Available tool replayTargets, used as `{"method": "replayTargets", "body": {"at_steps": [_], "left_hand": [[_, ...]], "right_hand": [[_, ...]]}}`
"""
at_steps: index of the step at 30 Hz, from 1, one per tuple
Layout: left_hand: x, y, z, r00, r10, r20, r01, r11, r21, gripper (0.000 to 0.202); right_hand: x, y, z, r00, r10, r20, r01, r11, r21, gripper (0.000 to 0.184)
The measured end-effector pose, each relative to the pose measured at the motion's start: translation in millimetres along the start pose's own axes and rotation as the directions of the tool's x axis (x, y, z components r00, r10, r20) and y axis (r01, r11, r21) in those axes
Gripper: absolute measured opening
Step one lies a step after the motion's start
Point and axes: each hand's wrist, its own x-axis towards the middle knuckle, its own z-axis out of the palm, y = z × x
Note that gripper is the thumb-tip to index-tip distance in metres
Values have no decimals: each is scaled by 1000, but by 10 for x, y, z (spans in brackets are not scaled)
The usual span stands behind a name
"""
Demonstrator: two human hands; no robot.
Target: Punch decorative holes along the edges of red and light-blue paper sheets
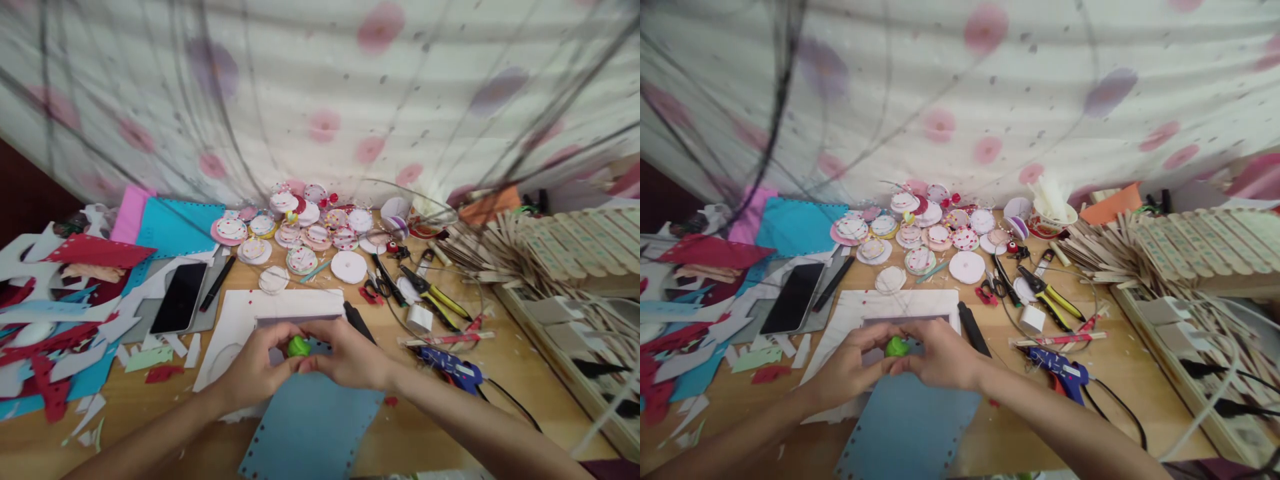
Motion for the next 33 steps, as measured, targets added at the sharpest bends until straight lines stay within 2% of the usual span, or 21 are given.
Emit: {"method": "replayTargets", "body": {"at_steps": [5, 8, 11, 13, 15, 17, 19, 22, 26, 30, 33], "left_hand": [[-1, -63, -63, 988, -122, 96, 127, 990, -54, 31], [-29, -73, -161, 981, -173, 90, 175, 984, -23, 35], [-87, -48, -251, 983, -136, 124, 122, 986, 111, 34], [-132, -34, -274, 986, -105, 130, 75, 974, 215, 29], [-166, -42, -267, 990, -98, 98, 72, 968, 242, 26], [-175, -73, -249, 989, -125, 77, 114, 984, 137, 28], [-161, -110, -248, 977, -176, 116, 183, 982, -50, 30], [-125, -138, -293, 956, -210, 206, 263, 922, -283, 27], [-116, -130, -356, 938, -270, 216, 343, 805, -484, 26], [-123, -142, -329, 898, -339, 282, 441, 675, -591, 26], [-103, -146, -280, 902, -348, 256, 430, 683, -590, 23]], "right_hand": [[-108, -7, -111, 996, 78, 36, -75, 994, -81, 46], [-214, -32, -190, 980, 199, 27, -186, 948, -257, 21], [-306, -56, -201, 973, 228, -30, -222, 898, -380, 25], [-346, -70, -181, 976, 212, -60, -218, 895, -390, 23], [-367, -79, -160, 973, 220, -71, -231, 899, -372, 24], [-373, -85, -154, 970, 230, -80, -243, 906, -346, 26], [-374, -88, -174, 970, 230, -81, -244, 913, -327, 29], [-389, -87, -240, 972, 225, -73, -237, 926, -293, 29], [-425, -62, -309, 964, 253, -83, -266, 928, -263, 28], [-439, -53, -300, 959, 267, -95, -282, 926, -251, 28], [-426, -84, -284, 961, 257, -99, -272, 939, -211, 27]]}}
